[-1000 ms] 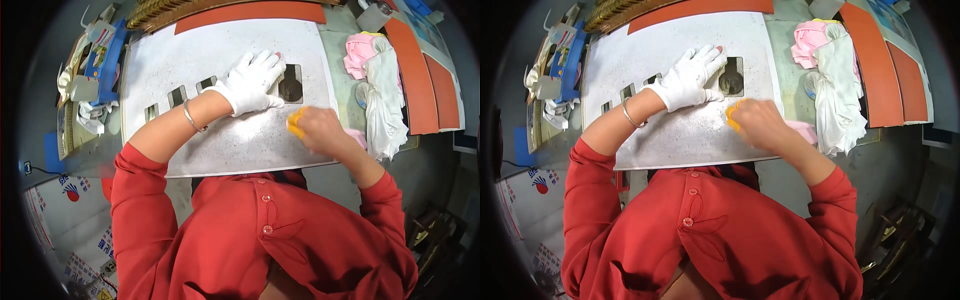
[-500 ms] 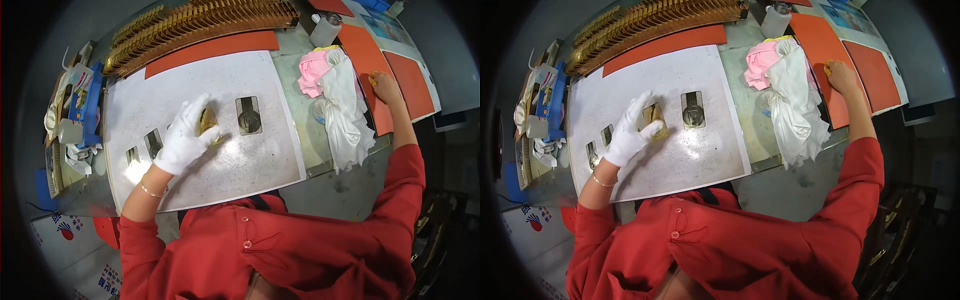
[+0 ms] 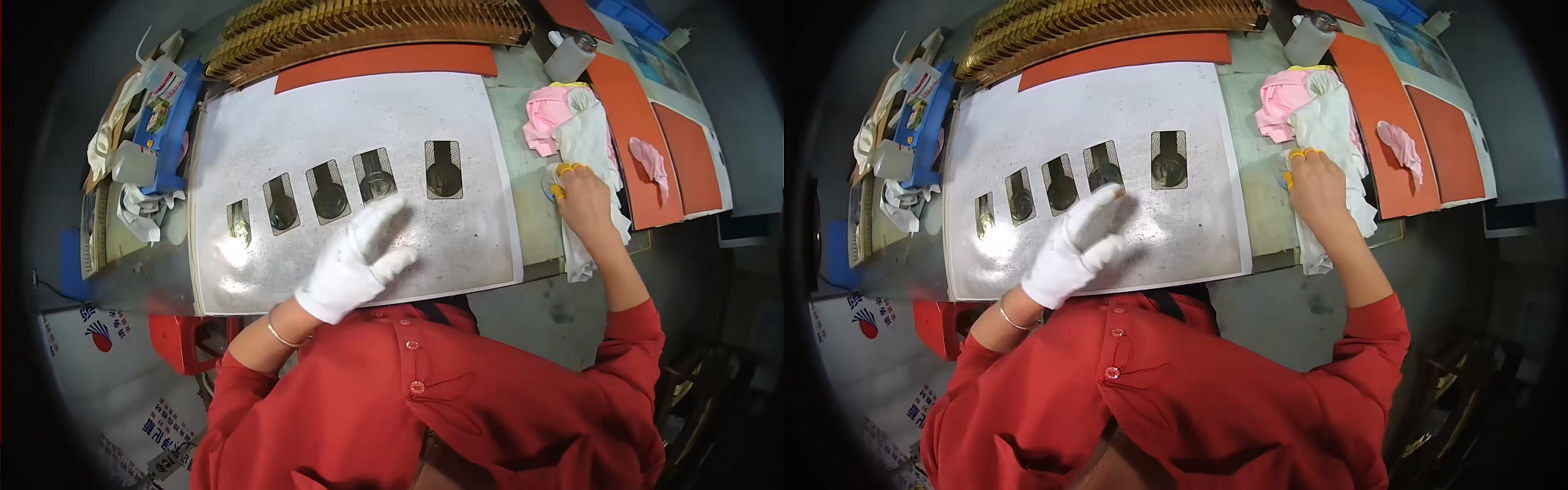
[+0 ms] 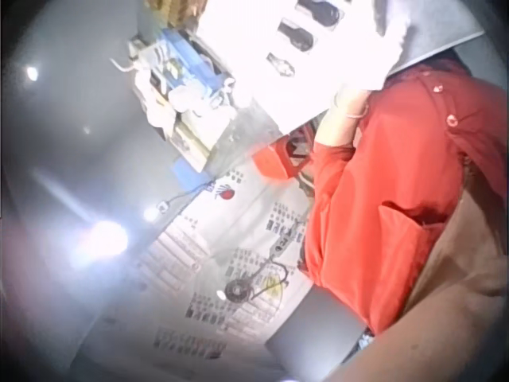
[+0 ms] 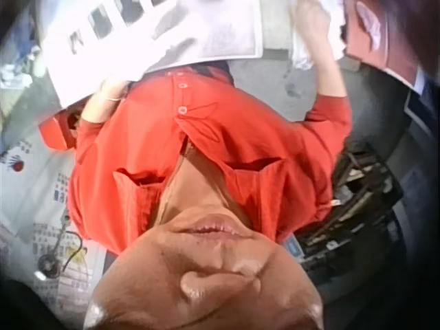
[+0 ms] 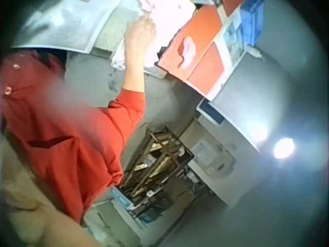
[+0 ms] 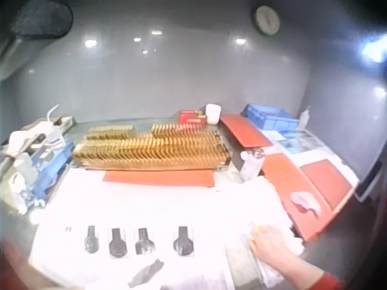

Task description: The person cleans small, dark rectangular metal parts on a white tray using a yellow sponge and a white cloth. They wipe each part individually, occasionally applying liquid from a squeeze bottle to the cloth. The person then places the cleaned parts into a wooden rack with many slots.

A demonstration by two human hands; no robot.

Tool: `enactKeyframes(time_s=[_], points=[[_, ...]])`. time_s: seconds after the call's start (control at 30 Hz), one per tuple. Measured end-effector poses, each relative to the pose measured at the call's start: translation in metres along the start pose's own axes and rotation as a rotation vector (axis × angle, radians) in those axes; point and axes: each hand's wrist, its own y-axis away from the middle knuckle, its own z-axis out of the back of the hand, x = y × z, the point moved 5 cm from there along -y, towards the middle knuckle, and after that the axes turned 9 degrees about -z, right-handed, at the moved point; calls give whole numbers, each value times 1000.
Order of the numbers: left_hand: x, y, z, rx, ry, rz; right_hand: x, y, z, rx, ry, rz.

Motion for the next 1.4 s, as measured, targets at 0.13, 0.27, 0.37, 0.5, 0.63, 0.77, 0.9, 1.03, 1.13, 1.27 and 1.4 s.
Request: enactKeyframes(time_s=[0.13,0.27,0.37,0.5,0.63,0.77,0.9,1.03,1.13,1.27,1.4], points=[[10,4,-39,68,368,177,29,14,36,-77,-665,-150],[12,-5,-66,58,706,230,95,37,18,193,-1888,-360],[-9,-8,-46,60,975,309,167,44,7,305,-2237,-350],[7,7,-2,-219,867,148,219,46,-6,442,-2161,-317],[23,40,21,-282,745,105,215,32,25,343,-1284,-16],[9,36,47,-161,327,-56,225,17,48,319,-1036,428],[-27,20,68,487,-22,345,251,15,36,737,-1245,465],[-17,35,78,334,-353,-265,279,16,35,876,-1540,385],[-1,49,73,404,-22,49,294,18,28,920,-1754,385],[11,86,78,328,351,489,312,-2,52,1037,-2192,45],[-48,92,155,-409,-622,-361,325,-15,34,1563,-1467,134]])
